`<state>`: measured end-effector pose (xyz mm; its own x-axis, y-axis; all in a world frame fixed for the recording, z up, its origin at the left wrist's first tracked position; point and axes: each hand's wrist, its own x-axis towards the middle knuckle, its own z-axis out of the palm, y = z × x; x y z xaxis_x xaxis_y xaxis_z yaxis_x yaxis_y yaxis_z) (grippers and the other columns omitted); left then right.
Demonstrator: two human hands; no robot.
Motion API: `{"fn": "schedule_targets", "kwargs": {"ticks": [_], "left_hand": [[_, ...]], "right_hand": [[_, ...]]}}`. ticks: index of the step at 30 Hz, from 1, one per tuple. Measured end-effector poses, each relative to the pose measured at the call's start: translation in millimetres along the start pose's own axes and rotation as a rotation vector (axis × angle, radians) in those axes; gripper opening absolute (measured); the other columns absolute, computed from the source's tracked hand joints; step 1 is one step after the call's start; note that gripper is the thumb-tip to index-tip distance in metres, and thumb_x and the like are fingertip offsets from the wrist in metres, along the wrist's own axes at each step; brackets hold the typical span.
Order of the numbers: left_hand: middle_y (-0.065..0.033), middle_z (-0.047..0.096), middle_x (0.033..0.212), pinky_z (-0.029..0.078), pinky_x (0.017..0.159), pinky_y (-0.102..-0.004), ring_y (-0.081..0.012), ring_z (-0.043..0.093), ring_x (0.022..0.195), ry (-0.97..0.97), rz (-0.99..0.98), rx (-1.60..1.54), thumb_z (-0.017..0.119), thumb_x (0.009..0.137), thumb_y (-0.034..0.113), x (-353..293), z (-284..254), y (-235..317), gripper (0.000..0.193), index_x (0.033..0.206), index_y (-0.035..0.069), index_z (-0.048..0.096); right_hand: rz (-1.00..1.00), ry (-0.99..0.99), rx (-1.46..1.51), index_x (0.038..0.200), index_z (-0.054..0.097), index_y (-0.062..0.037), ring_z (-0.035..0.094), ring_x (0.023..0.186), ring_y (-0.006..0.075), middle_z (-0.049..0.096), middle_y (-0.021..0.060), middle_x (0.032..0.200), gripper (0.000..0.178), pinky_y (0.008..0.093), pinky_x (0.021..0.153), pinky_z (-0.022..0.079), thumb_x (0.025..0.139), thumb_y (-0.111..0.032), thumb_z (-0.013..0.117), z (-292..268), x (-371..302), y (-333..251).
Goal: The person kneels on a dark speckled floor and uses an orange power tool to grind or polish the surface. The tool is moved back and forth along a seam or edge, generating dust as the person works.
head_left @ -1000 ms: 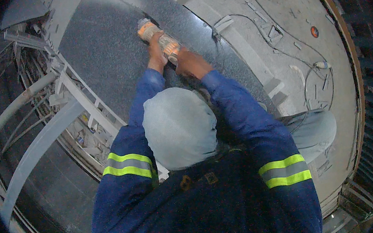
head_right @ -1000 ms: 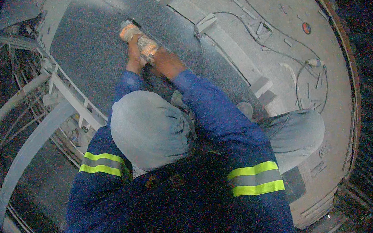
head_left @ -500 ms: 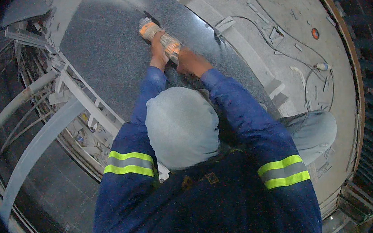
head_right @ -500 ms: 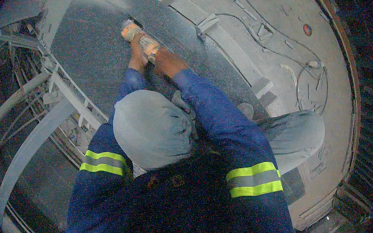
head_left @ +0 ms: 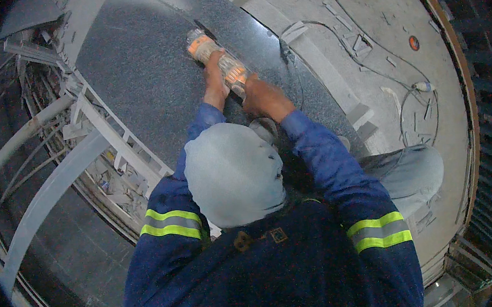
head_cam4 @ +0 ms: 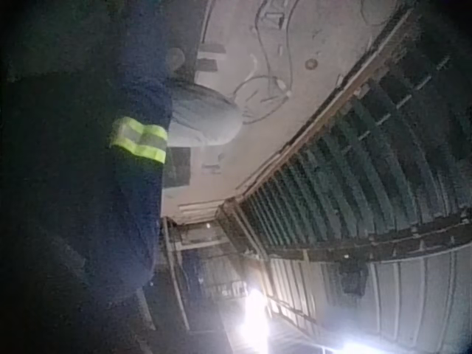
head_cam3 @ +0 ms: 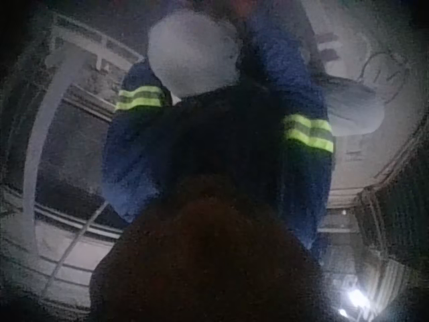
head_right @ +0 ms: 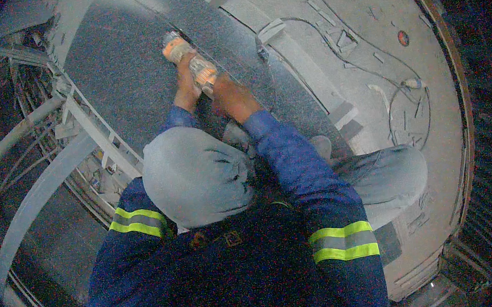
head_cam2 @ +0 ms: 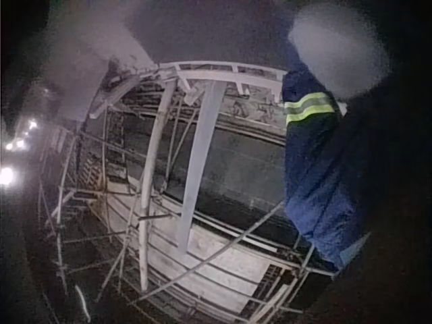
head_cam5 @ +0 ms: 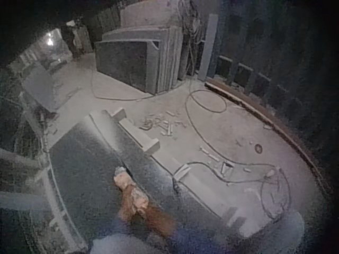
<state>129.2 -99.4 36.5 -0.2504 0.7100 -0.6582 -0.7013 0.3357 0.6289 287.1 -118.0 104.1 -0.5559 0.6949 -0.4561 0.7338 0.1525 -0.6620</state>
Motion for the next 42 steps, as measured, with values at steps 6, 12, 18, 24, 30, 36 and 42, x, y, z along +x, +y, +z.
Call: {"fn": "schedule_targets", "kwargs": {"ticks": [6, 12, 18, 24, 30, 36, 42], "left_hand": [[-0.0076, 0.058, 0.08, 0.054, 0.063, -0.0399, -0.025, 0.062, 0.071, -0.066, 0.048, 0.033, 0.061, 0.079, 0.03, 26, -5, 10, 0.029, 0.095, 0.007, 0.054], [-0.0102, 0.057, 0.084, 0.055, 0.067, -0.0433, -0.0278, 0.062, 0.073, -0.023, 0.025, 0.016, 0.062, 0.078, 0.026, 27, -10, 10, 0.035, 0.103, 0.004, 0.051], [-0.0102, 0.057, 0.087, 0.055, 0.068, -0.0435, -0.0289, 0.062, 0.074, 0.004, 0.012, -0.001, 0.063, 0.078, 0.027, 17, -7, 4, 0.037, 0.105, 0.004, 0.052], [-0.0103, 0.057, 0.087, 0.055, 0.068, -0.0436, -0.0283, 0.063, 0.076, 0.006, 0.035, 0.051, 0.065, 0.076, 0.028, 31, -16, 2, 0.041, 0.106, 0.002, 0.052], [-0.0107, 0.058, 0.085, 0.056, 0.065, -0.0419, -0.0278, 0.063, 0.071, 0.01, 0.075, 0.066, 0.065, 0.076, 0.028, 26, -7, 7, 0.041, 0.105, 0.002, 0.052], [-0.0107, 0.058, 0.084, 0.056, 0.066, -0.0424, -0.0277, 0.063, 0.072, 0.014, 0.073, 0.043, 0.065, 0.077, 0.028, 18, -11, -8, 0.041, 0.105, 0.002, 0.053], [-0.0097, 0.058, 0.083, 0.056, 0.066, -0.0418, -0.0269, 0.064, 0.073, -0.032, 0.065, 0.017, 0.063, 0.078, 0.029, 14, -5, -11, 0.035, 0.1, 0.003, 0.054]], "right_hand": [[0.018, 0.028, 0.002, 0.107, 0.05, 0.0076, 0.064, 0.091, 0.0419, 0.064, 0.0261, 0.099, 0.047, 0.0488, 0.08, 0.051, 0.073, -0.019, 0.068, 12, 29, 6], [0.016, -0.015, 0.027, 0.109, 0.05, 0.0079, 0.063, 0.096, 0.0406, 0.064, 0.0267, 0.101, 0.056, 0.0451, 0.08, 0.051, 0.068, -0.022, 0.074, 0, 24, -3], [-0.1, 0.004, -0.072, 0.109, 0.05, 0.0076, 0.063, 0.097, 0.0407, 0.063, 0.0277, 0.103, 0.057, 0.0457, 0.081, 0.051, 0.068, -0.022, 0.075, 3, 13, 2], [-0.046, 0.019, 0.043, 0.108, 0.048, 0.0058, 0.064, 0.088, 0.0442, 0.063, 0.026, 0.1, 0.042, 0.05, 0.077, 0.053, 0.078, -0.018, 0.064, 26, 24, 17], [0.029, 0.034, 0.058, 0.107, 0.049, 0.0051, 0.063, 0.094, 0.0431, 0.064, 0.0278, 0.099, 0.048, 0.0468, 0.08, 0.051, 0.07, -0.016, 0.071, 13, 31, 6], [0.075, 0.009, 0.048, 0.108, 0.047, 0.0052, 0.063, 0.094, 0.0429, 0.064, 0.0282, 0.098, 0.05, 0.0462, 0.08, 0.052, 0.071, -0.017, 0.071, 15, 12, 13], [0.046, -0.019, 0.044, 0.111, 0.046, 0.0069, 0.063, 0.096, 0.0421, 0.063, 0.0303, 0.099, 0.05, 0.0459, 0.081, 0.052, 0.073, -0.016, 0.068, 13, 12, 20]]}}
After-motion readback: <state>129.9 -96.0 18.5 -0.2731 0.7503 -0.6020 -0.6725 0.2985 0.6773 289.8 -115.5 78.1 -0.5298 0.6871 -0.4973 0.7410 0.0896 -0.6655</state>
